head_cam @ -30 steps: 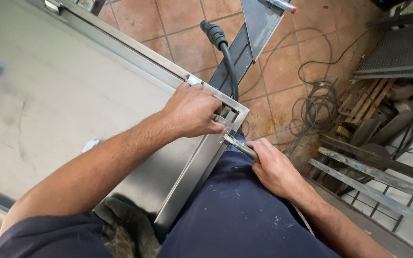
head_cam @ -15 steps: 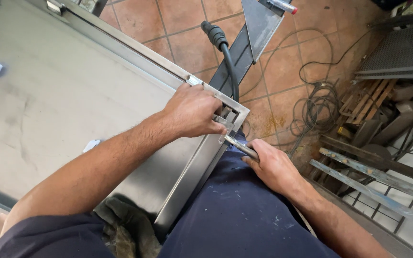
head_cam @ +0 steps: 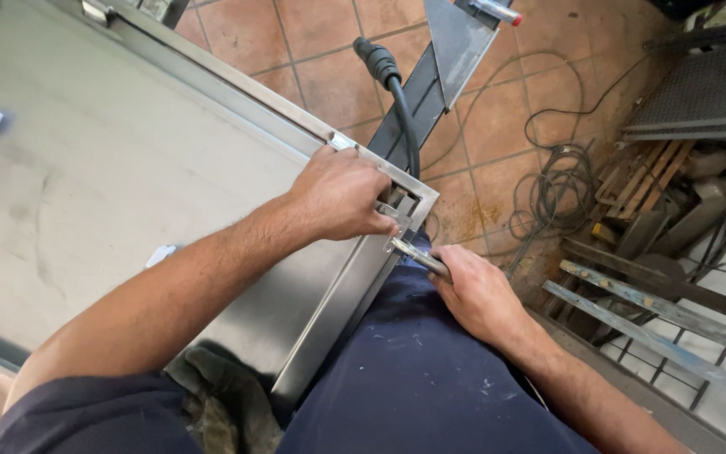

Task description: Welding and assembling metal components to fabricate a panel

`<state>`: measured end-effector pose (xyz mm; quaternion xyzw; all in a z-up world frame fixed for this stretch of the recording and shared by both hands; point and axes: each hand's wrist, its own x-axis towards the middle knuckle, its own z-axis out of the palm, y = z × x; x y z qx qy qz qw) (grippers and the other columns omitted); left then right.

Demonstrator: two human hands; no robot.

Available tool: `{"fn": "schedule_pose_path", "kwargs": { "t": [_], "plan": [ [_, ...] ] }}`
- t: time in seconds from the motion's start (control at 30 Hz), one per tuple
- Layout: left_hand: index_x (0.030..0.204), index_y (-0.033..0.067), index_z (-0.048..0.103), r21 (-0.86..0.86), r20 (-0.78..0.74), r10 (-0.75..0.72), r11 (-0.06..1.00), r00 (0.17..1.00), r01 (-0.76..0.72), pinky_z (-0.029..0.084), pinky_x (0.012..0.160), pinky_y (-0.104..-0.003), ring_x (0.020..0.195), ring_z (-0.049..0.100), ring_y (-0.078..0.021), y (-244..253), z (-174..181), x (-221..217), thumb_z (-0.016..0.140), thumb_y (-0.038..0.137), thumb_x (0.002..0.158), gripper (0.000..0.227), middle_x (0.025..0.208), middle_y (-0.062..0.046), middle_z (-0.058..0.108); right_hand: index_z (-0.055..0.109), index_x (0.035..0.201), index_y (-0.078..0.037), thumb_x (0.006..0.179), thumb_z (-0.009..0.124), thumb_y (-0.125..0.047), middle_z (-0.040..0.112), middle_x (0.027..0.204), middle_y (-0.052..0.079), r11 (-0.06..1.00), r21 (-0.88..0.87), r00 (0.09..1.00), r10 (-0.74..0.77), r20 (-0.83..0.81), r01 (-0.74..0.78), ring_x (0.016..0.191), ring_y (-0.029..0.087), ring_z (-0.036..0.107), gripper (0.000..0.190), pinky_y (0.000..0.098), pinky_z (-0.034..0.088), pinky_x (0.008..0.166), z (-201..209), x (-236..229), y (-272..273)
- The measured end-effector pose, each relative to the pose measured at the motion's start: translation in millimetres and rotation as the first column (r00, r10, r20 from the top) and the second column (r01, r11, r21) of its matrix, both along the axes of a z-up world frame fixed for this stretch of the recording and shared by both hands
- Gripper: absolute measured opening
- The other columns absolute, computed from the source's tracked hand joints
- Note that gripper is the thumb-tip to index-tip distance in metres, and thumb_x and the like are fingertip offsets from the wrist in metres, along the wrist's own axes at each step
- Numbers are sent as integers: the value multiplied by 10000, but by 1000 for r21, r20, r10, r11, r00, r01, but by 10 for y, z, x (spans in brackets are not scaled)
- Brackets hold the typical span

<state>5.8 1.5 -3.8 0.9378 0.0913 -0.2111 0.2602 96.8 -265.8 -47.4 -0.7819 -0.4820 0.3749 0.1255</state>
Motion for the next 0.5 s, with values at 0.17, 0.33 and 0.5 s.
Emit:
{"fn": "schedule_pose_path", "kwargs": {
  "t": [0.17, 0.33, 0.5],
  "plan": [
    [1010, 163, 803, 10, -13, -13, 1000, 1000, 13, 466, 909, -526, 1007, 676, -345, -9, -23, 0, 717, 640, 809, 525, 936, -113, 741, 579, 1234, -162, 938, 647, -279, 678, 1036, 130, 995, -78, 997, -60, -44, 57, 1067, 367, 696, 326, 509, 576, 882, -16, -25, 16],
    [1013, 169, 810, 6, -21, -2, 1000, 1000, 2, 464, 915, -516, 995, 680, -331, -6, 15, 9, 724, 617, 818, 496, 919, -102, 740, 582, 1225, -156, 958, 640, -314, 685, 1026, 140, 988, -135, 996, -78, -49, 71, 1063, 368, 700, 315, 514, 569, 901, -35, -21, 50],
    [1029, 152, 809, -8, -22, 0, 1000, 1000, 0, 462, 922, -524, 1006, 685, -340, -4, 42, 5, 743, 598, 813, 499, 935, -117, 746, 568, 1232, -177, 965, 638, -340, 696, 1037, 142, 972, -221, 994, -99, -48, 86, 1081, 359, 702, 320, 502, 556, 934, 28, -26, 115]
  ]
}}
